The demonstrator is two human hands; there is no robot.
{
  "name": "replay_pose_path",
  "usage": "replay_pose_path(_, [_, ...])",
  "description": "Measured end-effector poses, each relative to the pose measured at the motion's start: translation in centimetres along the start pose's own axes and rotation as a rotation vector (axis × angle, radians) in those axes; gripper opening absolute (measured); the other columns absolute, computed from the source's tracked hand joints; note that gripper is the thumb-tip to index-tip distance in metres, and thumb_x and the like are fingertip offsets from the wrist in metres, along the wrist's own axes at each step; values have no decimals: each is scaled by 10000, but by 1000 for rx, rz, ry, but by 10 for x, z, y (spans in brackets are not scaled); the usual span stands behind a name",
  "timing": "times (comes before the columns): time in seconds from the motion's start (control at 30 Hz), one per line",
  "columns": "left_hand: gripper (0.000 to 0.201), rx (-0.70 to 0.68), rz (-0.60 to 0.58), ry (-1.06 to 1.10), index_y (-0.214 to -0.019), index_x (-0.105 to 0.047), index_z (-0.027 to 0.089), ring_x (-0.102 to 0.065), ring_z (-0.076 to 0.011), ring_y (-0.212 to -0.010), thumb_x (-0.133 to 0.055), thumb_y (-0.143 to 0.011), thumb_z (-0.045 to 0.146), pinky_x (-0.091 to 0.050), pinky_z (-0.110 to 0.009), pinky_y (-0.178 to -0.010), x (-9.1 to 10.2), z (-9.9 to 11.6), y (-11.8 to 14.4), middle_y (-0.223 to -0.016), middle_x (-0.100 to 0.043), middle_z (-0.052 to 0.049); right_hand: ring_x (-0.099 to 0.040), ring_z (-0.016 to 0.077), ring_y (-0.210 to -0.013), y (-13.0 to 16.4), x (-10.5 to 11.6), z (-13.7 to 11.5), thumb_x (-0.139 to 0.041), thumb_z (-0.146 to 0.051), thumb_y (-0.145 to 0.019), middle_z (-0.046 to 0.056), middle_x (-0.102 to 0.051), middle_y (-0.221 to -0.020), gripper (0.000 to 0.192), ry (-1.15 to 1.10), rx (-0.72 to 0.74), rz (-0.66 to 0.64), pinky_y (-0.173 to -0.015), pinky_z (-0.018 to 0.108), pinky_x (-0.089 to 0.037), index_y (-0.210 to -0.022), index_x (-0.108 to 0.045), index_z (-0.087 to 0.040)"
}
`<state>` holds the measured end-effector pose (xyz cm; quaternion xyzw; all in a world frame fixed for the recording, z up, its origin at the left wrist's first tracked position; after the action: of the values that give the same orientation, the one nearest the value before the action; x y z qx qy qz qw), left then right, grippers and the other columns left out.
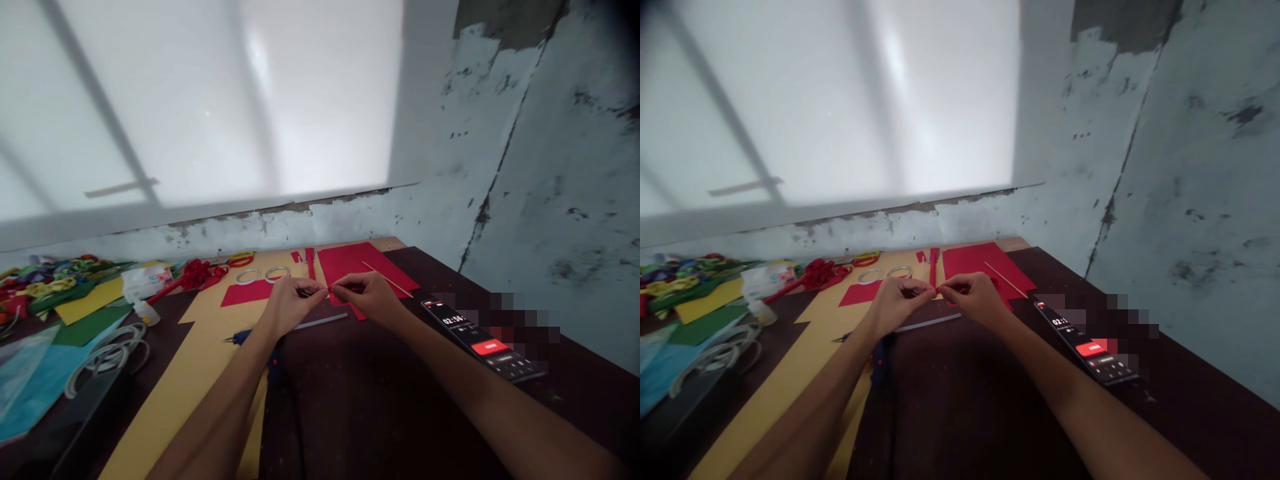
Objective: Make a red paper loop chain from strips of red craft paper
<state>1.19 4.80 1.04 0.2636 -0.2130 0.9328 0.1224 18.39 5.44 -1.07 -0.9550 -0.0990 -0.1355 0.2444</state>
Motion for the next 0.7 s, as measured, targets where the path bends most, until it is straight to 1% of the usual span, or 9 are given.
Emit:
replay_pose_path(0.07, [318, 26, -1, 14, -793, -762, 125, -550, -132, -594, -647, -818, 420, -376, -213, -527, 0, -2, -1, -668, -680, -35, -674, 191, -732, 0, 2, -1, -680, -362, -822, 67, -756, -798, 230, 21, 19, 31, -666, 281, -508, -878, -781, -164])
replay_pose_path(0.13, [329, 30, 5, -16, -778, -761, 124, -532, -123, -574, -642, -822, 428, -361, -209, -513, 1, -3, -1, -643, -664, -26, -678, 196, -749, 1, 3, -1, -678, -362, -824, 69, -756, -806, 227, 26, 19, 40, -681, 284, -512, -868, -776, -162])
replay_pose_path(0.2, [341, 4, -1, -58, -768, -762, 126, -521, -117, -568, -627, -833, 432, -352, -209, -510, 1, -4, -2, -624, -652, -19, -684, 198, -759, 1, 2, 0, -675, -365, -827, 68, -755, -813, 228, 31, 14, 32, -694, 288, -518, -878, -770, -164])
replay_pose_path(0.27, [332, -25, -13, -67, -787, -768, 131, -537, -123, -592, -621, -839, 424, -367, -210, -526, 0, -4, -1, -649, -665, -21, -686, 195, -756, 1, 0, 0, -682, -366, -822, 67, -755, -822, 229, 26, 16, 12, -699, 290, -522, -894, -765, -165])
replay_pose_path(0.37, [313, -16, -18, -32, -819, -774, 137, -561, -132, -618, -628, -834, 413, -381, -211, -536, -1, -3, -1, -686, -688, -30, -674, 185, -743, 0, -1, -1, -683, -357, -820, 65, -746, -809, 219, 5, 46, -4, -677, 280, -512, -877, -770, -164])
replay_pose_path(0.47, [307, 12, 10, -18, -795, -768, 128, -547, -127, -586, -645, -818, 407, -374, -211, -517, 2, -1, -1, -651, -671, -27, -663, 180, -750, -1, 5, -4, -686, -342, -816, 66, -735, -797, 205, 4, 60, 64, -662, 272, -498, -856, -780, -164])
replay_pose_path(0.53, [297, 0, 21, -36, -774, -764, 126, -528, -118, -566, -639, -822, 392, -362, -209, -508, 4, 0, 0, -624, -648, -16, -661, 179, -753, 0, 8, -5, -693, -344, -808, 67, -735, -806, 205, -6, 55, 91, -662, 273, -498, -860, -780, -166])
replay_pose_path(0.6, [289, -28, 19, -51, -771, -766, 129, -515, -113, -556, -624, -832, 373, -356, -210, -504, 5, 0, 0, -611, -638, -9, -660, 177, -747, 1, 8, -7, -689, -353, -812, 65, -735, -806, 209, -14, 54, 77, -666, 276, -504, -859, -772, -166])
replay_pose_path(0.7, [288, -62, 26, -37, -786, -774, 131, -528, -120, -562, -618, -836, 369, -373, -214, -507, 4, 0, 1, -624, -656, -17, -663, 177, -740, 2, 3, -9, -679, -360, -822, 64, -736, -809, 222, -21, 49, 14, -675, 281, -511, -885, -760, -164])
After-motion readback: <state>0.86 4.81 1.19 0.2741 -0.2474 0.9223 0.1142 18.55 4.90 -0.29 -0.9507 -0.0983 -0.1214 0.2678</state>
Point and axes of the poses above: each hand's wrist, its own y-axis away from the middle knuckle, its own x-axis out of the back of the hand, z = x × y, the point moved 5 cm from there along -y, towards the middle knuckle
